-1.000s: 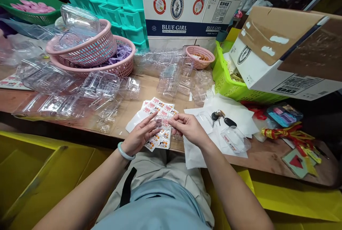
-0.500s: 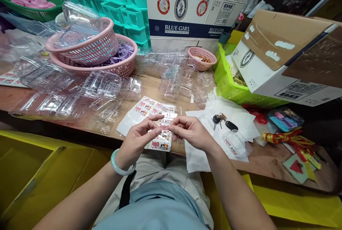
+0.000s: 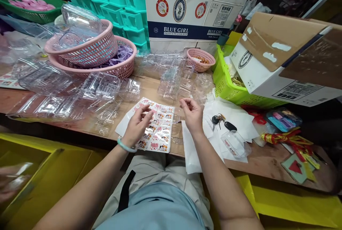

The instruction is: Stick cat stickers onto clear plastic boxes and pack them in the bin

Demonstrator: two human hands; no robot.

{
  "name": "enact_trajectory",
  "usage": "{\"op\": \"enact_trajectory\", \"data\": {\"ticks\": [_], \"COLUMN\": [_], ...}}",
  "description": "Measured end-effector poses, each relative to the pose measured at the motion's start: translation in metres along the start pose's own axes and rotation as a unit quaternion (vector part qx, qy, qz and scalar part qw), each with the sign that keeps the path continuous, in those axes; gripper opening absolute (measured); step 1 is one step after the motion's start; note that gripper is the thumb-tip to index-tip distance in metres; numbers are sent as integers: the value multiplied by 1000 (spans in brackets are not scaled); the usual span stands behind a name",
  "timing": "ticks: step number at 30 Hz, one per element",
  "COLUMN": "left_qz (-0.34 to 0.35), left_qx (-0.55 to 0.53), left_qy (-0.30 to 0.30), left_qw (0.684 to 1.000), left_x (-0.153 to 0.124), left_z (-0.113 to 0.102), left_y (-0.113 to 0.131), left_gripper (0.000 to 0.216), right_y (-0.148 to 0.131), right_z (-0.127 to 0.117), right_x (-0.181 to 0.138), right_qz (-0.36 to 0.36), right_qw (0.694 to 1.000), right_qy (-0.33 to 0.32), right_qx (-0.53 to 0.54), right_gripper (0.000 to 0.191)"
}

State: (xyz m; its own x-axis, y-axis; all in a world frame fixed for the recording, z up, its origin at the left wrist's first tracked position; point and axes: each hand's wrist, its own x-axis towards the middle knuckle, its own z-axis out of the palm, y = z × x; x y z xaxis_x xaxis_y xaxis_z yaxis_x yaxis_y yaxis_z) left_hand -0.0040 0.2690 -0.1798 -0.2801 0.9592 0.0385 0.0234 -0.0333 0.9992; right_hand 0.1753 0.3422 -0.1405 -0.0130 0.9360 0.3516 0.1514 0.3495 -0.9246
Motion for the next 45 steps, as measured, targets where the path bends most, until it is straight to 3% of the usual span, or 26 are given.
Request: {"op": "enact_trajectory", "data": {"ticks": [4, 9, 12, 14, 18, 22, 28, 35, 45], "left_qz": [-132, -186, -199, -170, -28, 46, 39, 42, 56], "left_qx": [-33, -223, -289, -291, -230, -196, -164, -190, -180], "left_qy": [-139, -138, -140, -135, -143, -193, -240, -247, -245], "left_qw": [981, 947, 926, 932, 962, 960, 956, 949, 951], "left_x": [18, 6, -4, -10, -20, -28, -32, -34, -34], "left_z": [5, 6, 2, 1, 0, -2, -9, -9, -8], "left_y": [-1, 12, 10, 3, -14, -20, -17, -26, -22], "left_gripper": [59, 41, 35, 37, 40, 42, 47, 46, 46], "right_y": [29, 27, 13, 2, -24, -43, -50, -52, -53], "right_z": [24, 35, 27, 19, 2, -8, -15, -22, -16], "right_x": [0, -39, -52, -53, -47, -48, -54, -55, -54], "right_qz": [-68, -145, -99, -22, 99, 196, 213, 259, 284], "right_qw": [996, 987, 994, 997, 986, 949, 932, 911, 902], "right_qy": [44, 35, -28, -67, -119, -246, -292, -318, -322], "right_qx": [-31, -60, -37, 13, 63, 34, -17, -40, -43], "right_gripper": [19, 11, 10, 14, 23, 33, 35, 38, 37]}}
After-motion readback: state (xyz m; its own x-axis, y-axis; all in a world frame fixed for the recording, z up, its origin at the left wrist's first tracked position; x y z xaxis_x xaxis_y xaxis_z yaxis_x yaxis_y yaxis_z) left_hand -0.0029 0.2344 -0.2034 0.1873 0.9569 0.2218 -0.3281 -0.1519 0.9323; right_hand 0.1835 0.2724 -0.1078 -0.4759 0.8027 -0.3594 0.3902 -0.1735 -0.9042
